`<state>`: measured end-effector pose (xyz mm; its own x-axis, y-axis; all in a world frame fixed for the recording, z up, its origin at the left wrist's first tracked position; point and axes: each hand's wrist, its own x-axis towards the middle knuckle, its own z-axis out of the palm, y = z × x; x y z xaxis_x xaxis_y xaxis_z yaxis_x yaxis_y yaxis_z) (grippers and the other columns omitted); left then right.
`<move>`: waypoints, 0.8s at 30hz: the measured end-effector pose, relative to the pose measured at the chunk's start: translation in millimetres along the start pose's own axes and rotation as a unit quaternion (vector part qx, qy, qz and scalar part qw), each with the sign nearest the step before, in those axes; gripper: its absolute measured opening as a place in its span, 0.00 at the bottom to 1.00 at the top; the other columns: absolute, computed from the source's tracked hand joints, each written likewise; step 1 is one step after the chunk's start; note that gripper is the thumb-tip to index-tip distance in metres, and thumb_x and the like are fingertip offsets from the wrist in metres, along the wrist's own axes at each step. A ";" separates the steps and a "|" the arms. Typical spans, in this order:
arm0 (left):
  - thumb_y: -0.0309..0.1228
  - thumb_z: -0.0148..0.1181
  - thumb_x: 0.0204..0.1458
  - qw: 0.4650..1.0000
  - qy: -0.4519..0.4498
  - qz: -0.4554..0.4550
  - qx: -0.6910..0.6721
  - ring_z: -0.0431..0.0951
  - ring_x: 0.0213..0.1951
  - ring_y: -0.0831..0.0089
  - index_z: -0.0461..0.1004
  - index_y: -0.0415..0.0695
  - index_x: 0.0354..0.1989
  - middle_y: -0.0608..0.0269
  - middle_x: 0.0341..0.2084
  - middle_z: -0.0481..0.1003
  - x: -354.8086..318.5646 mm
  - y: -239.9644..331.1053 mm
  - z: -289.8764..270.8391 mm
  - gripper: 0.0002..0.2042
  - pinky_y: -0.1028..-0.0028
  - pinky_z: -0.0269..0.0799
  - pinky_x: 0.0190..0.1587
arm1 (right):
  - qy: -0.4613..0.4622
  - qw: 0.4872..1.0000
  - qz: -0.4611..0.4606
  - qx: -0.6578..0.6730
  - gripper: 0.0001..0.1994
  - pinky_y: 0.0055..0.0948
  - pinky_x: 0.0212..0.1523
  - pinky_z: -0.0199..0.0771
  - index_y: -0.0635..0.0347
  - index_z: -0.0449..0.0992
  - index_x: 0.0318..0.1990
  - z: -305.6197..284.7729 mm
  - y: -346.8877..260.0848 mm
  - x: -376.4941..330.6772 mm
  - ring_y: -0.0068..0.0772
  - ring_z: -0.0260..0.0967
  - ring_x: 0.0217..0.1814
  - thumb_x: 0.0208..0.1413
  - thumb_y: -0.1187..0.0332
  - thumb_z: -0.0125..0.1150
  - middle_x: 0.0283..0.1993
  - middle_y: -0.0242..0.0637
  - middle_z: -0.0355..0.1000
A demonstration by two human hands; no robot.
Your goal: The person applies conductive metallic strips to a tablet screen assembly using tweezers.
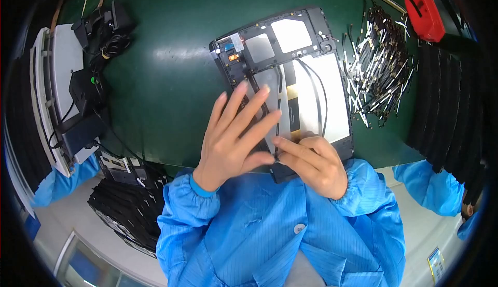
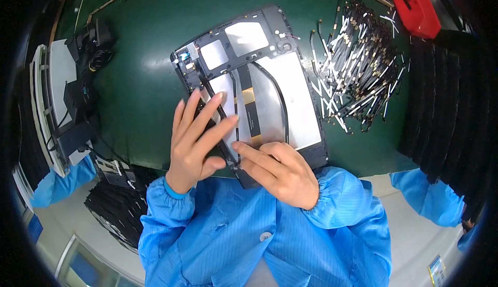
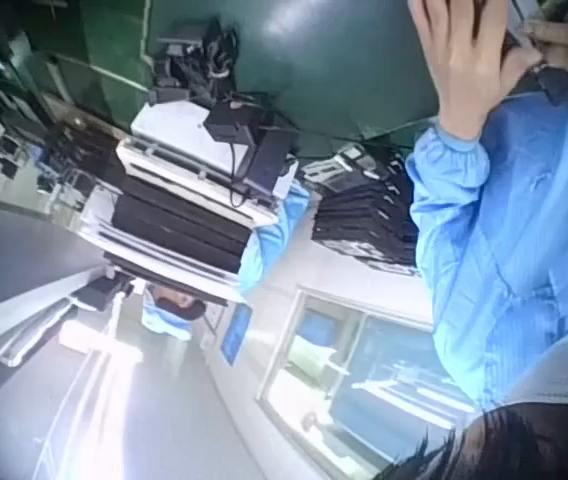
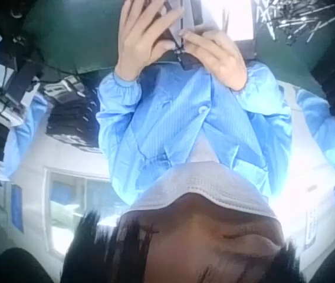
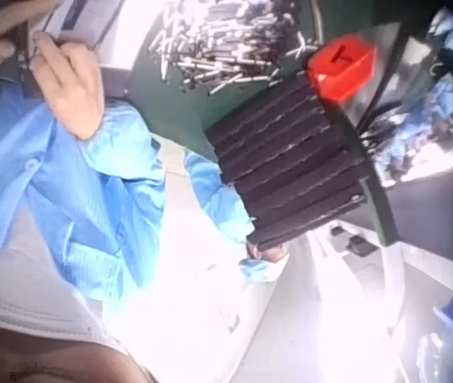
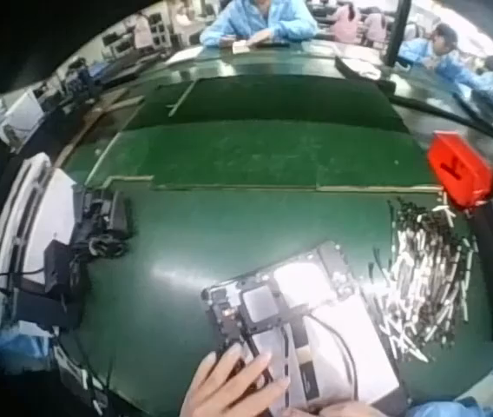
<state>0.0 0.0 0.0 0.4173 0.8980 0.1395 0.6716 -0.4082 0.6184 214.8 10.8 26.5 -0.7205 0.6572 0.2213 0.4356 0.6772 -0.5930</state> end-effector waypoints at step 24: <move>0.36 0.68 0.34 0.991 0.094 -0.082 0.045 0.44 0.65 0.40 0.78 0.62 0.44 0.46 0.64 0.50 57.9 -8.6 -13.7 0.22 0.44 0.37 0.61 | -0.198 0.970 0.093 -0.103 0.36 0.23 0.22 0.58 0.62 0.67 0.56 -28.4 -29.0 10.0 0.24 0.58 0.18 0.43 0.45 0.58 0.14 0.28 0.60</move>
<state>10.0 57.7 13.4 0.1825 0.9646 0.1902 0.7760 -0.2601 0.5746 210.3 7.1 67.9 -0.7524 0.6228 -0.2145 0.6471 0.6379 -0.4175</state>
